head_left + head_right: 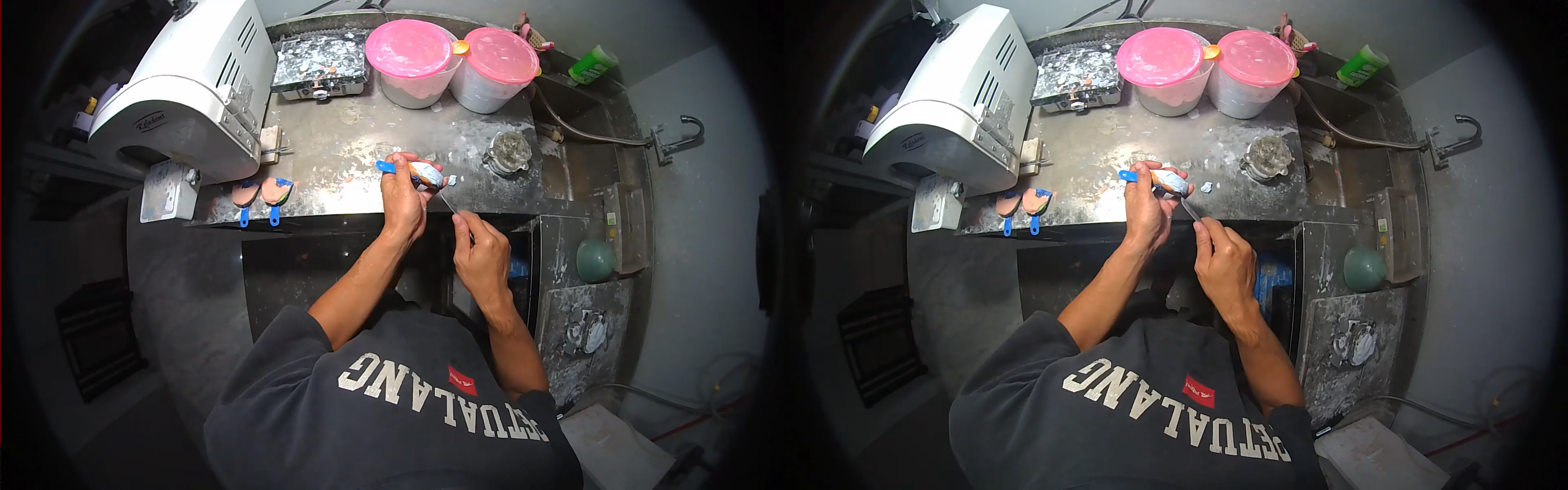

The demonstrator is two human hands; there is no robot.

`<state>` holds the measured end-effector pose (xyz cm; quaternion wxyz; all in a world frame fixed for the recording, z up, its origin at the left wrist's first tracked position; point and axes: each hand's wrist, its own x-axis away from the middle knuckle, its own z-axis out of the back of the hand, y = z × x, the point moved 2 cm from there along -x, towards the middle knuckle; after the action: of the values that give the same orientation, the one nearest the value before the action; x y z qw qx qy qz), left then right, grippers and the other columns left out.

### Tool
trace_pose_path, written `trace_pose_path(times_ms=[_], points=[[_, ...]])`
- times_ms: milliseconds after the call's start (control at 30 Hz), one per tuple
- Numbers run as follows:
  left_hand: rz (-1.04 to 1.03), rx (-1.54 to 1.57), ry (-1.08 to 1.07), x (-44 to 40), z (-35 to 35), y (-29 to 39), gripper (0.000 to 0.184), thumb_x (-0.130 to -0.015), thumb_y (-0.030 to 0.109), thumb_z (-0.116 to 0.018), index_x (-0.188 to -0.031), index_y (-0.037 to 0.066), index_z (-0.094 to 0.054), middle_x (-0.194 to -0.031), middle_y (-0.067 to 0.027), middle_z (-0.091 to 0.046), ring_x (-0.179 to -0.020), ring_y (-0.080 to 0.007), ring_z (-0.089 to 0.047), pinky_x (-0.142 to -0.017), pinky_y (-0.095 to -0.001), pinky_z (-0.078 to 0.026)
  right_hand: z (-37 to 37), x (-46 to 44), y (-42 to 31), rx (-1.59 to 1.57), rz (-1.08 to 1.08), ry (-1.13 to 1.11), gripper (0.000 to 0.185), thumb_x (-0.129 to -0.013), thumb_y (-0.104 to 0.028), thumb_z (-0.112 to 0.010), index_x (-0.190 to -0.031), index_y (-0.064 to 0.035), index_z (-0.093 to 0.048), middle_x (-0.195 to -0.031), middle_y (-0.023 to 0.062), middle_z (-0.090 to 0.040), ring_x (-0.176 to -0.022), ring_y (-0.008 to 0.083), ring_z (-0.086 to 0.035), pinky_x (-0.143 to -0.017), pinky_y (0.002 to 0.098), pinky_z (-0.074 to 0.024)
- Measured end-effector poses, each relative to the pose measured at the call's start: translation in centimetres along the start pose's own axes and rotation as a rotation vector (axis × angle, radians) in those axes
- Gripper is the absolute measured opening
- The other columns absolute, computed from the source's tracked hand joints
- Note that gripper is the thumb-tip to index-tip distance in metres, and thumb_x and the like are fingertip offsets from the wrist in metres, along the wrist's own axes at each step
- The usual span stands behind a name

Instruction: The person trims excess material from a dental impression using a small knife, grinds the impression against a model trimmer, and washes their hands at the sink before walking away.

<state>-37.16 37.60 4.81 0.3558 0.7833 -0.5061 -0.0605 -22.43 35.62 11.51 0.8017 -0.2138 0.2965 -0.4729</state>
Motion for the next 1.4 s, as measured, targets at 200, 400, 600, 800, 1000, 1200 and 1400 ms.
trace_pose_path(times_ms=[200,400,600,800,1000,1200,1400], points=[[0.065,0.079,0.029,0.5,-0.6,0.5,0.037,-0.108,0.04,-0.036,-0.108,0.005,-0.043,-0.095,-0.015,-0.057,-0.095,-0.0299,-0.066,-0.079,-0.0515,-0.062,-0.5,-0.8,0.4,0.05,0.018,-0.015,0.019,-0.095,-0.022,-0.064,-0.1,-0.0043,-0.07,-0.075,0.0172,-0.066,-0.066,0.0398,-0.064,-0.057,0.0463,-0.049],[0.098,0.04,0.03,0.4,0.1,-0.1,0.035,-0.108,0.038,-0.036,-0.107,0.004,-0.043,-0.09,-0.015,-0.058,-0.086,-0.0278,-0.068,-0.072,-0.0492,-0.064,-0.3,-1.3,0.4,0.155,0.102,-0.037,0.017,-0.094,-0.023,-0.066,-0.098,-0.0064,-0.071,-0.072,0.0146,-0.064,-0.062,0.0373,-0.063,-0.053,0.045,-0.0479],[0.07,0.056,0.086,0.6,-0.6,-0.6,0.035,-0.108,0.037,-0.034,-0.106,0.004,-0.044,-0.09,-0.0155,-0.06,-0.082,-0.0273,-0.068,-0.068,-0.0462,-0.064,-1.3,-1.4,0.5,0.155,0.096,-0.021,0.016,-0.094,-0.022,-0.065,-0.098,-0.0065,-0.07,-0.071,0.0144,-0.063,-0.063,0.0374,-0.064,-0.054,0.045,-0.0485],[0.019,-0.181,0.046,0.2,-0.2,-0.2,0.037,-0.108,0.037,-0.034,-0.104,0.002,-0.045,-0.089,-0.0157,-0.061,-0.078,-0.0253,-0.069,-0.064,-0.0403,-0.065,-1.5,-1.2,1.0,0.232,0.105,-0.029,0.016,-0.095,-0.022,-0.064,-0.097,-0.007,-0.069,-0.071,0.0151,-0.063,-0.065,0.038,-0.064,-0.055,0.0467,-0.0487],[0.013,-0.094,0.063,0.7,-0.5,-0.7,0.035,-0.108,0.038,-0.035,-0.105,0.004,-0.044,-0.09,-0.0168,-0.06,-0.082,-0.0252,-0.067,-0.071,-0.0468,-0.065,-2.9,-0.5,1.7,-0.007,0.028,0.039,0.016,-0.096,-0.016,-0.062,-0.101,-0.003,-0.07,-0.078,0.0182,-0.067,-0.069,0.039,-0.065,-0.058,0.0445,-0.0497],[0.03,0.019,0.12,0.7,-0.8,-1.2,0.036,-0.109,0.039,-0.033,-0.108,0.003,-0.042,-0.094,-0.0159,-0.059,-0.085,-0.0254,-0.066,-0.074,-0.0447,-0.065,-3.6,0.1,1.8,-0.042,0.026,0.103,0.016,-0.097,-0.017,-0.061,-0.1,-0.0038,-0.069,-0.075,0.0183,-0.066,-0.067,0.0393,-0.065,-0.057,0.0458,-0.049],[0.049,-0.002,0.093,0.7,-1.0,-1.1,0.038,-0.108,0.04,-0.033,-0.109,0.003,-0.042,-0.094,-0.0155,-0.058,-0.086,-0.0245,-0.066,-0.075,-0.0433,-0.065,-3.4,0.2,2.1,0.012,0.043,0.114,0.016,-0.096,-0.018,-0.062,-0.102,-0.0053,-0.069,-0.074,0.0164,-0.065,-0.065,0.038,-0.065,-0.055,0.0454,-0.0487]])
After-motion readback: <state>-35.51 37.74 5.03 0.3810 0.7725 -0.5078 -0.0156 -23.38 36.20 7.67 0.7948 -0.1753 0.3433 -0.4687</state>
